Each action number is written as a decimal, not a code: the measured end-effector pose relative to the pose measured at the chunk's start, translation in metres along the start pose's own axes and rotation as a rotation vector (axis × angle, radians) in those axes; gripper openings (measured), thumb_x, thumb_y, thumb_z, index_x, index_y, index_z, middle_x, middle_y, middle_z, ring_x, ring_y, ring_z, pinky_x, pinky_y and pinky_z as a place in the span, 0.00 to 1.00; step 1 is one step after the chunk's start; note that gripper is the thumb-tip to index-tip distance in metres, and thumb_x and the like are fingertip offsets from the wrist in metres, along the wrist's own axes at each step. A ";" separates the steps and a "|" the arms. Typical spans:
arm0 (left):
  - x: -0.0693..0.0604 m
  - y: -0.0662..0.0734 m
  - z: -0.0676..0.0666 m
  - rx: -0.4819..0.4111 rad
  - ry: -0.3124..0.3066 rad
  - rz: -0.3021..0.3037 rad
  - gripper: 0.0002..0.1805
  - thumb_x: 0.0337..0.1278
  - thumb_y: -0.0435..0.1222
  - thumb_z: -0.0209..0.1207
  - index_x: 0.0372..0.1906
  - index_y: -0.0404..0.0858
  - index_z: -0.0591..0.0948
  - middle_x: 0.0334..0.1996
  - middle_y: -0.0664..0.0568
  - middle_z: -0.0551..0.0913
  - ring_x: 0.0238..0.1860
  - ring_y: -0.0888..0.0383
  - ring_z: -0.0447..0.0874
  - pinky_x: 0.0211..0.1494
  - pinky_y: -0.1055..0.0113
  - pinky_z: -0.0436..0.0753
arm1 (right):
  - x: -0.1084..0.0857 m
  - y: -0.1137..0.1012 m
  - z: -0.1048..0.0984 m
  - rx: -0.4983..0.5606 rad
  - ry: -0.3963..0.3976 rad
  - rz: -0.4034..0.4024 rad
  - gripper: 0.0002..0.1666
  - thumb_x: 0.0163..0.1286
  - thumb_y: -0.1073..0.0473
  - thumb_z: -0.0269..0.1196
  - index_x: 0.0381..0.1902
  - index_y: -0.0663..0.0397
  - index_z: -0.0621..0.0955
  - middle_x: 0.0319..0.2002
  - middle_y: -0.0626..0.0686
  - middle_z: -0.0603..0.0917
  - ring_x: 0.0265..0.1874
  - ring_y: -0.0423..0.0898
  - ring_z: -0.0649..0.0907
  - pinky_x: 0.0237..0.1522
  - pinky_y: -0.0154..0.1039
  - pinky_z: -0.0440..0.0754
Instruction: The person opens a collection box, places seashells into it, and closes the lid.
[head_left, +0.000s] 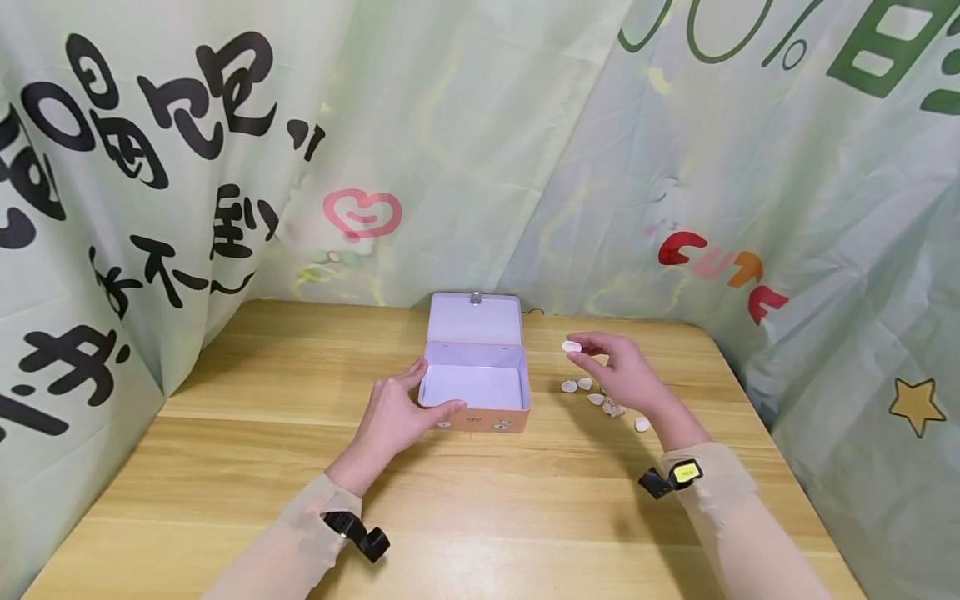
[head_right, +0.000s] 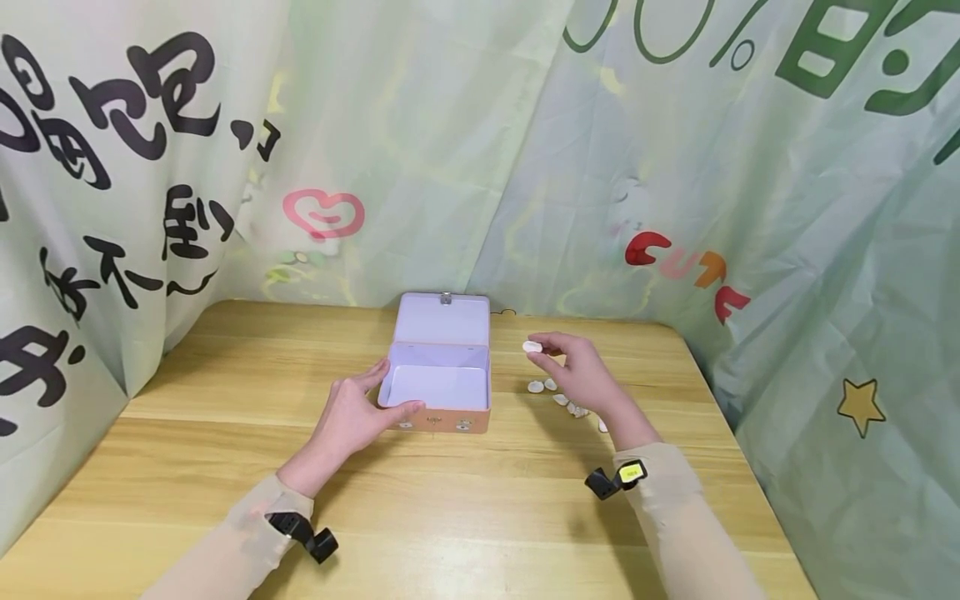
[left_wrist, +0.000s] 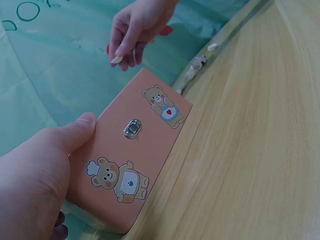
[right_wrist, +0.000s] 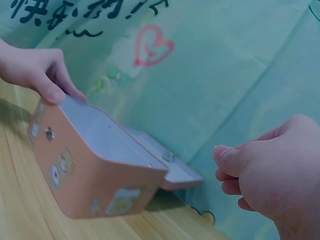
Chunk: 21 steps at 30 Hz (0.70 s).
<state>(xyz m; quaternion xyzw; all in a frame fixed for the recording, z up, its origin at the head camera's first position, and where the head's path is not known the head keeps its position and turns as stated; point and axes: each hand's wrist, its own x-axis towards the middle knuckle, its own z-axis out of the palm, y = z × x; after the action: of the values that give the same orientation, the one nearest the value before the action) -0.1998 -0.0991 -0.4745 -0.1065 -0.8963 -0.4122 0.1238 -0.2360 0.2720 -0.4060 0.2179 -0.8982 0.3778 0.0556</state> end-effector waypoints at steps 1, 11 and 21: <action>0.000 0.000 0.000 0.002 -0.002 -0.002 0.62 0.41 0.71 0.75 0.69 0.26 0.75 0.68 0.35 0.75 0.47 0.38 0.89 0.42 0.55 0.87 | 0.001 -0.004 0.001 0.005 -0.008 -0.008 0.23 0.81 0.55 0.65 0.66 0.62 0.83 0.55 0.58 0.89 0.51 0.56 0.86 0.49 0.55 0.83; 0.000 0.000 -0.002 -0.005 0.005 0.003 0.61 0.41 0.70 0.76 0.69 0.26 0.76 0.67 0.34 0.76 0.67 0.33 0.76 0.59 0.53 0.83 | 0.013 -0.026 0.018 0.044 -0.044 -0.068 0.22 0.79 0.57 0.66 0.65 0.61 0.83 0.55 0.56 0.89 0.51 0.53 0.86 0.47 0.53 0.84; 0.000 0.001 -0.001 -0.006 -0.008 -0.008 0.61 0.41 0.71 0.75 0.70 0.27 0.76 0.69 0.38 0.75 0.41 0.40 0.88 0.32 0.58 0.82 | 0.025 -0.038 0.039 0.079 -0.079 -0.095 0.20 0.79 0.61 0.66 0.64 0.61 0.84 0.53 0.54 0.89 0.48 0.51 0.86 0.43 0.48 0.85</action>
<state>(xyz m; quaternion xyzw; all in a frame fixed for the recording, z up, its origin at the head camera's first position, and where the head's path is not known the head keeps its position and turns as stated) -0.1995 -0.0993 -0.4729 -0.1051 -0.8960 -0.4151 0.1181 -0.2396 0.2124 -0.4020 0.2768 -0.8728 0.4010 0.0295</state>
